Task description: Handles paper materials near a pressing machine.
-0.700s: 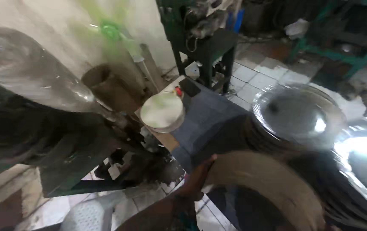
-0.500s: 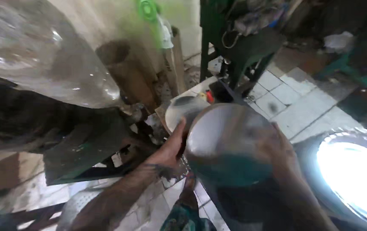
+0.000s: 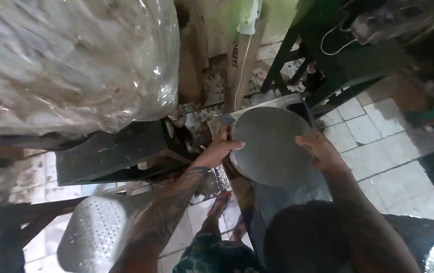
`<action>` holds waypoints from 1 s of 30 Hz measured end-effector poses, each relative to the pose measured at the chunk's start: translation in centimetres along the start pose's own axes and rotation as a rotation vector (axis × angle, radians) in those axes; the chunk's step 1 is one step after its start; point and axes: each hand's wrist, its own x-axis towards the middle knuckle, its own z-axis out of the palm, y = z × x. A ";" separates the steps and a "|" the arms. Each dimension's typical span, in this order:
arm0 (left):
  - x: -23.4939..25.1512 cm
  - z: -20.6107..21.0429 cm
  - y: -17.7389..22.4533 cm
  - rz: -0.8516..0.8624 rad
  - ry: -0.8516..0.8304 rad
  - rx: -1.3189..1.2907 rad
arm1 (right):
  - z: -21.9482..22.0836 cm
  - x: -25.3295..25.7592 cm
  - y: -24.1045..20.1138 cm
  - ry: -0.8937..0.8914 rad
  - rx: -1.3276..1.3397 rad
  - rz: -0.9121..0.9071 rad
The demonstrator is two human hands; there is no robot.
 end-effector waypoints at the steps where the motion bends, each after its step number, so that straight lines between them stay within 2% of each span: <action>1: 0.0 -0.3 -1.0 -0.016 0.016 0.015 | -0.1 0.6 0.7 0.004 -0.024 0.022; 5: 0.7 -1.2 -1.8 -0.016 -0.023 -0.025 | -0.5 1.5 1.1 -0.023 -0.204 -0.002; 8: 1.1 -2.6 0.5 -0.077 -0.091 0.219 | -1.6 1.5 0.1 0.009 -0.333 -0.085; 9: 1.3 -3.3 0.7 -0.050 -0.086 0.255 | -2.3 1.7 0.3 0.006 -0.255 -0.129; 11: 1.8 -3.1 -0.5 0.006 0.045 0.102 | -2.0 2.5 2.0 0.033 -0.032 -0.244; 13: 2.2 -1.5 -2.8 0.009 0.208 -0.083 | -0.5 3.4 3.8 0.098 0.138 -0.241; 15: 3.0 -0.5 -4.4 0.027 0.285 -0.154 | 1.3 3.9 4.3 0.170 0.260 -0.229; 21: 2.8 -0.4 -5.1 0.105 0.293 -0.271 | 3.8 3.4 4.9 0.194 0.202 -0.285; 26: 3.1 -0.5 -5.0 0.117 0.283 -0.139 | 3.0 4.0 5.7 0.052 0.263 -0.327; 28: 2.6 -1.3 -5.8 0.161 0.336 -0.095 | 1.9 3.7 6.0 0.141 0.200 -0.388; 30: -0.7 -2.6 -5.6 0.176 0.531 -0.096 | 1.5 0.9 4.7 0.388 0.070 -0.603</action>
